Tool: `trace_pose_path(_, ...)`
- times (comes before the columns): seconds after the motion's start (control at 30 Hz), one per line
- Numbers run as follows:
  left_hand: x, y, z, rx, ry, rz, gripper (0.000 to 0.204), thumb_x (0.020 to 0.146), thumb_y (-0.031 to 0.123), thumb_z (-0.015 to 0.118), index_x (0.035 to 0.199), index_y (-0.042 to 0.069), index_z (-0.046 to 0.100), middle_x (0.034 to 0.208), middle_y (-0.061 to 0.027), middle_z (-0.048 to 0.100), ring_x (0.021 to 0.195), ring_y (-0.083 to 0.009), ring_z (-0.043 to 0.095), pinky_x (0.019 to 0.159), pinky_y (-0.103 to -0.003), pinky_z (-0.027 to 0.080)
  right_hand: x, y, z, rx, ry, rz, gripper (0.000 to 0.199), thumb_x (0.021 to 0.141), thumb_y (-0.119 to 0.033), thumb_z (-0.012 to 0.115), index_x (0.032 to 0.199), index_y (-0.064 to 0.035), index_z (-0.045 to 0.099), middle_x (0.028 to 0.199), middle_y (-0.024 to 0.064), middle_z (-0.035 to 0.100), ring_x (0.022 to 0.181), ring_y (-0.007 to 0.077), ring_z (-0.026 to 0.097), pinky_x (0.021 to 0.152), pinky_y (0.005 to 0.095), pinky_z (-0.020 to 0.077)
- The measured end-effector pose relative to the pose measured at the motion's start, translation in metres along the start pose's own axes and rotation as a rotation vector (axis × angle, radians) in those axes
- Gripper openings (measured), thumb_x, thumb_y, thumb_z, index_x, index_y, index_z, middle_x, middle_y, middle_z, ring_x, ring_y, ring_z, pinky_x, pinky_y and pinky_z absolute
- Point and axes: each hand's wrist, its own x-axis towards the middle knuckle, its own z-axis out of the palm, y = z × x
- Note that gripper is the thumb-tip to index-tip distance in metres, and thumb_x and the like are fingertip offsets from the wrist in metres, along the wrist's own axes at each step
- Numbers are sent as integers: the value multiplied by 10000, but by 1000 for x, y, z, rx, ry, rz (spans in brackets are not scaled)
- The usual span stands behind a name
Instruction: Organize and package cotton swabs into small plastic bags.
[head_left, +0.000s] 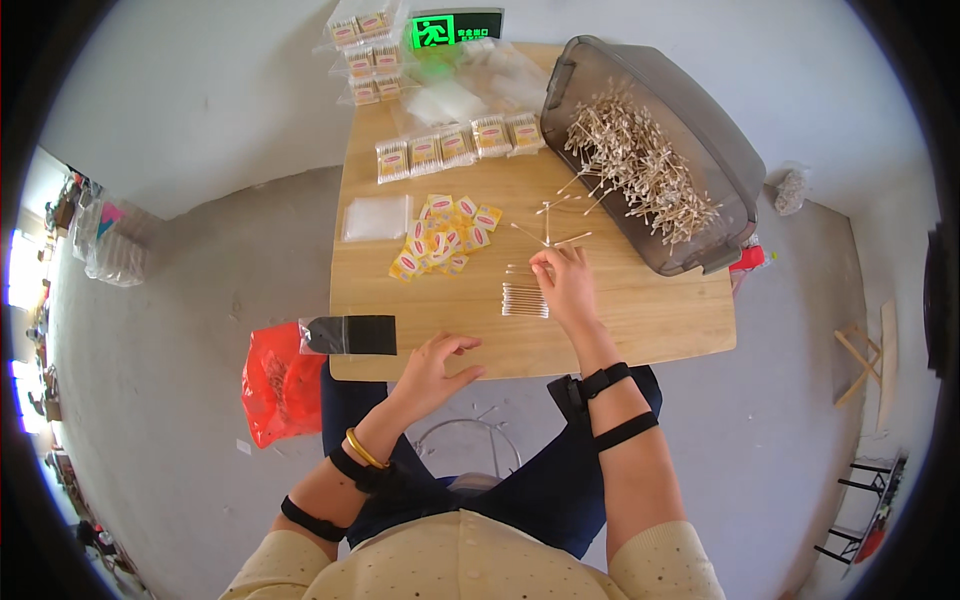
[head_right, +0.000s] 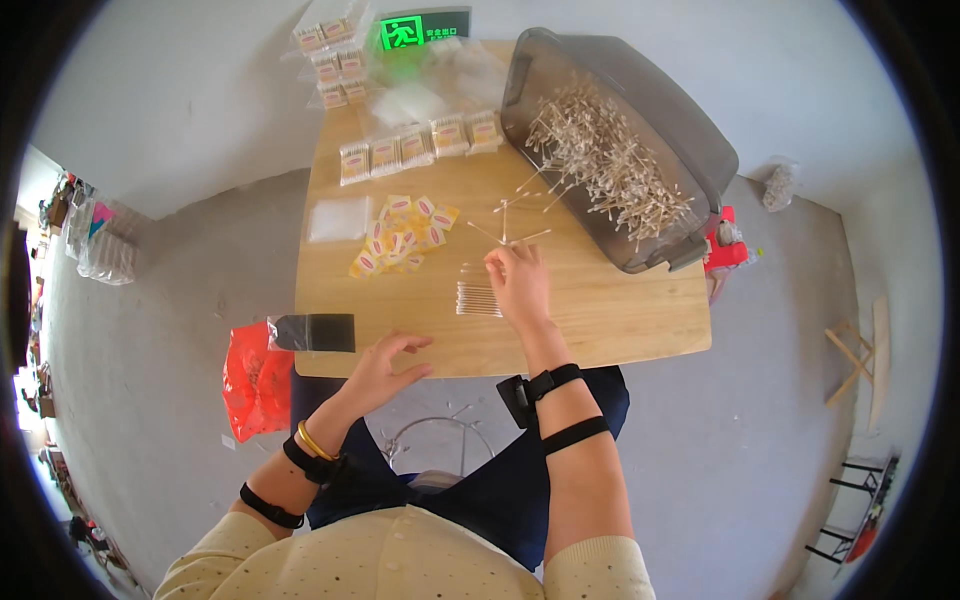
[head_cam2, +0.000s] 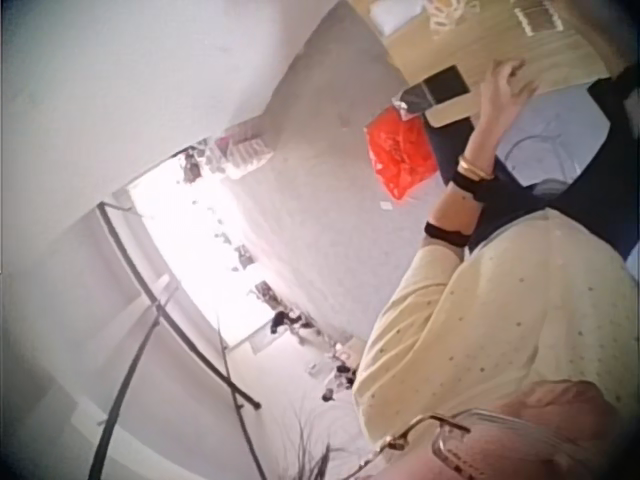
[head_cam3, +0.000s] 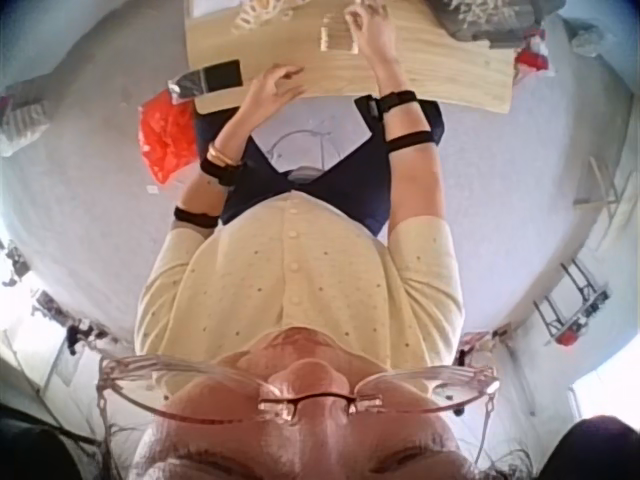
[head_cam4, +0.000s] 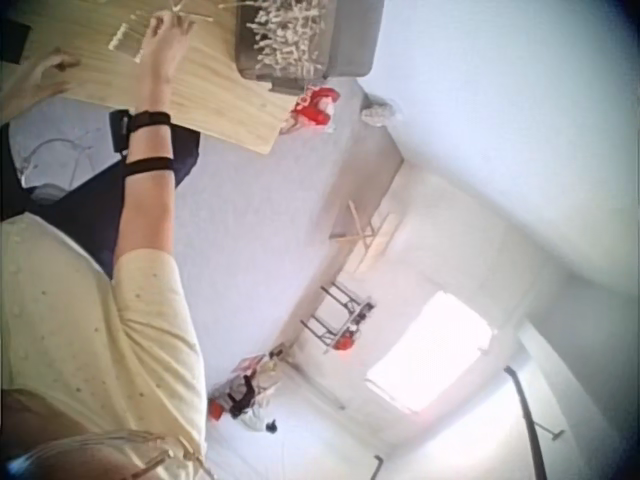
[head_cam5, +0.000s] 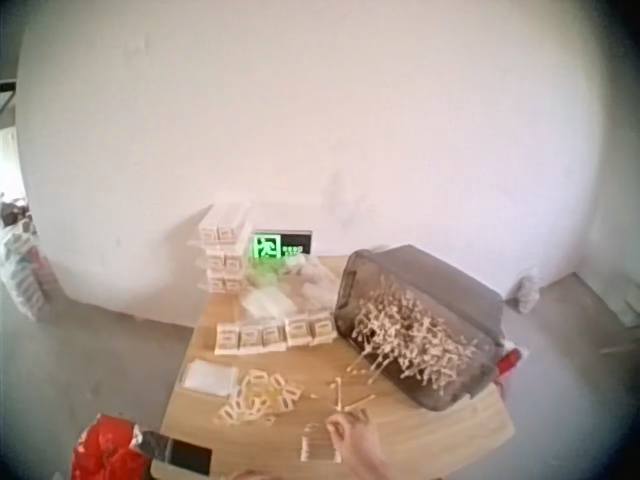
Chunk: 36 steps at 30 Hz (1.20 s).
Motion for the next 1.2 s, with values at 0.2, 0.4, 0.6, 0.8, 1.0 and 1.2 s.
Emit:
trace_pose_path(0.2, 7, -2, -2, -44, 25, -28, 314, 875, 184, 759, 1128, 7, 700, 1056, -171, 697, 1011, -289, 679, 886, -389, 525, -15, 4, 6, 23, -52, -52, 137, 874, -35, 659, 949, -130, 722, 1008, 50, 626, 971, 315, 552, 869, 439, 452)
trace_pose_path(0.4, 31, -6, 6, 19, 158, 56, 201, 896, 136, 715, 1074, 44, 703, 1004, -123, 688, 956, -269, 672, 842, -384, 496, -38, -5, -19, 94, 80, 36, 156, 884, -21, 640, 990, -108, 716, 985, 100, 620, 995, 332, 543, 874, 441, 456)
trace_pose_path(0.6, 52, -37, 24, 329, 334, 238, 107, 874, 61, 671, 963, 120, 671, 900, -35, 643, 835, -253, 617, 762, -381, 423, -81, -26, -17, -25, -30, -46, 308, 823, -29, 699, 1114, -129, 710, 1175, 104, 587, 1087, 334, 533, 936, 447, 454)
trace_pose_path(0.8, 52, -35, 27, 395, 374, 269, 127, 845, 39, 663, 932, 131, 649, 862, -32, 617, 817, -258, 600, 748, -393, 422, -89, -40, -16, -77, -74, -31, 430, 803, -38, 710, 1212, -169, 698, 1363, 96, 503, 1206, 363, 479, 1020, 484, 419)
trace_pose_path(1.0, 52, -34, 27, 407, 373, 274, 134, 833, 41, 661, 928, 134, 649, 852, -26, 613, 816, -250, 603, 749, -391, 424, -90, -38, -12, -102, -78, -58, 430, 807, -41, 704, 1219, -167, 697, 1365, 93, 503, 1211, 361, 475, 1034, 484, 408)
trace_pose_path(1.2, 52, -36, 27, 419, 384, 283, 136, 826, 40, 661, 926, 132, 650, 843, -26, 611, 812, -244, 602, 751, -392, 426, -81, -37, -13, -81, -47, -73, 399, 796, -35, 696, 1176, -156, 701, 1335, 105, 520, 1218, 363, 491, 1006, 483, 409)
